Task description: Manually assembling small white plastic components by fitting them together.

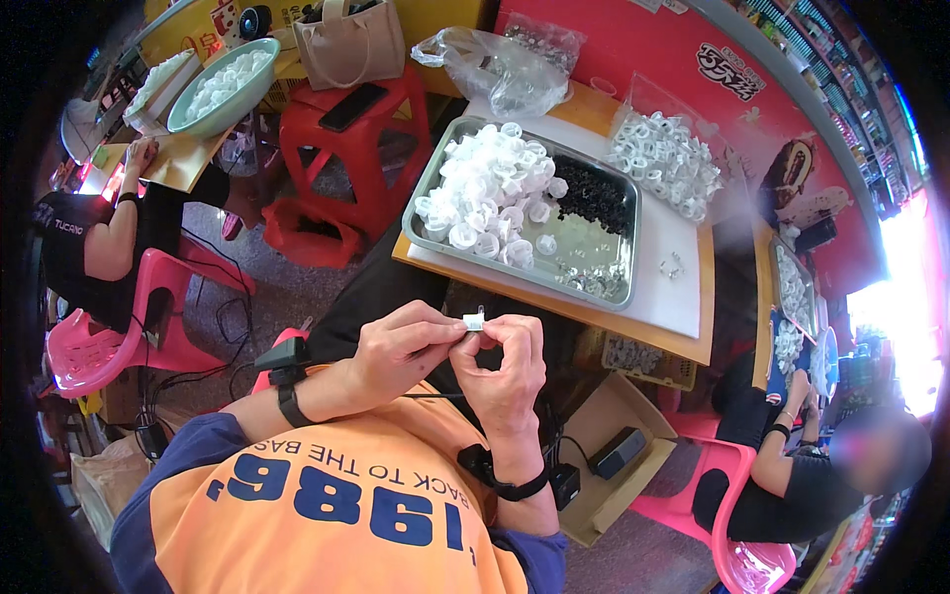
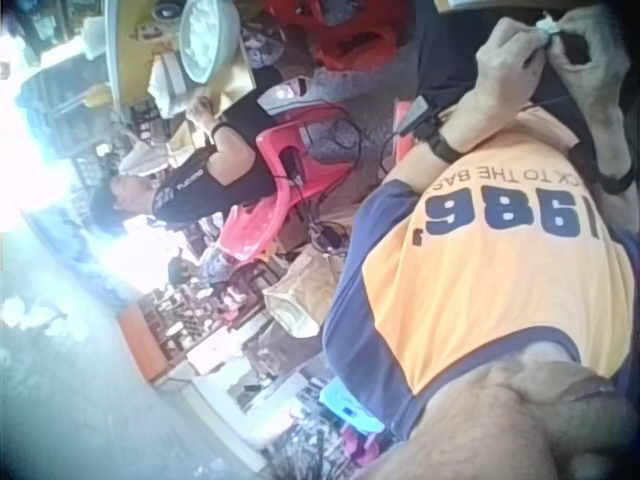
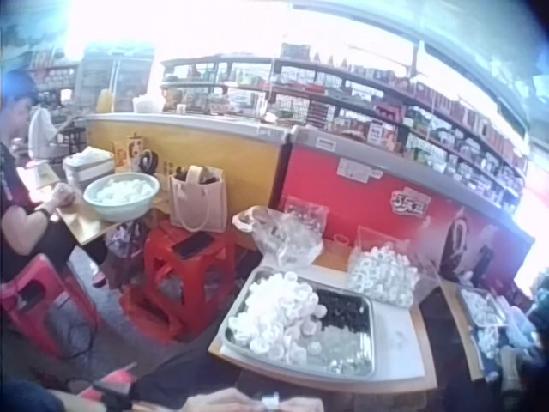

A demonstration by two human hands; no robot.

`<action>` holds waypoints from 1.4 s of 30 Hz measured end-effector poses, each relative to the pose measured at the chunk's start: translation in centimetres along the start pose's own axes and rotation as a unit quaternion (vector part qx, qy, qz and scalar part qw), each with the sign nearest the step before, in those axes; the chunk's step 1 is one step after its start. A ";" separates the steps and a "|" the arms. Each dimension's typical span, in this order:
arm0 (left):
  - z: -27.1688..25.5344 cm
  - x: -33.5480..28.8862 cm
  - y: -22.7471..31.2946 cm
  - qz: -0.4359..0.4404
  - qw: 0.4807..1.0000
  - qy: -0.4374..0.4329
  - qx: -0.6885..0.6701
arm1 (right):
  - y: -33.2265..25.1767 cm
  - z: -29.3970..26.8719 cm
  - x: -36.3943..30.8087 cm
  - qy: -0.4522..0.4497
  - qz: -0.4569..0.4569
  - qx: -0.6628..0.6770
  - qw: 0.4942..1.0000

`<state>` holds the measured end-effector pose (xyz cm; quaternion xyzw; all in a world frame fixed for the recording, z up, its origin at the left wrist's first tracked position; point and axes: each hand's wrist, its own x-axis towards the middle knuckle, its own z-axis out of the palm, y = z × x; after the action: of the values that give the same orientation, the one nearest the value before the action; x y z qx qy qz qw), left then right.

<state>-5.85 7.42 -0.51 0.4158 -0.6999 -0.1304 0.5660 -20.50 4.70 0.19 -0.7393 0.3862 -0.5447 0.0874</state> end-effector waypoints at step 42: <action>-0.8 0.5 -1.8 -0.137 0.985 -0.014 -0.106 | 0.5 0.3 -0.6 -0.058 0.140 0.134 0.979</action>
<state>-4.41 6.19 -1.10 0.4433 -0.6268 -0.2857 0.5735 -20.52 4.67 -0.61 -0.6902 0.4036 -0.5298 0.2829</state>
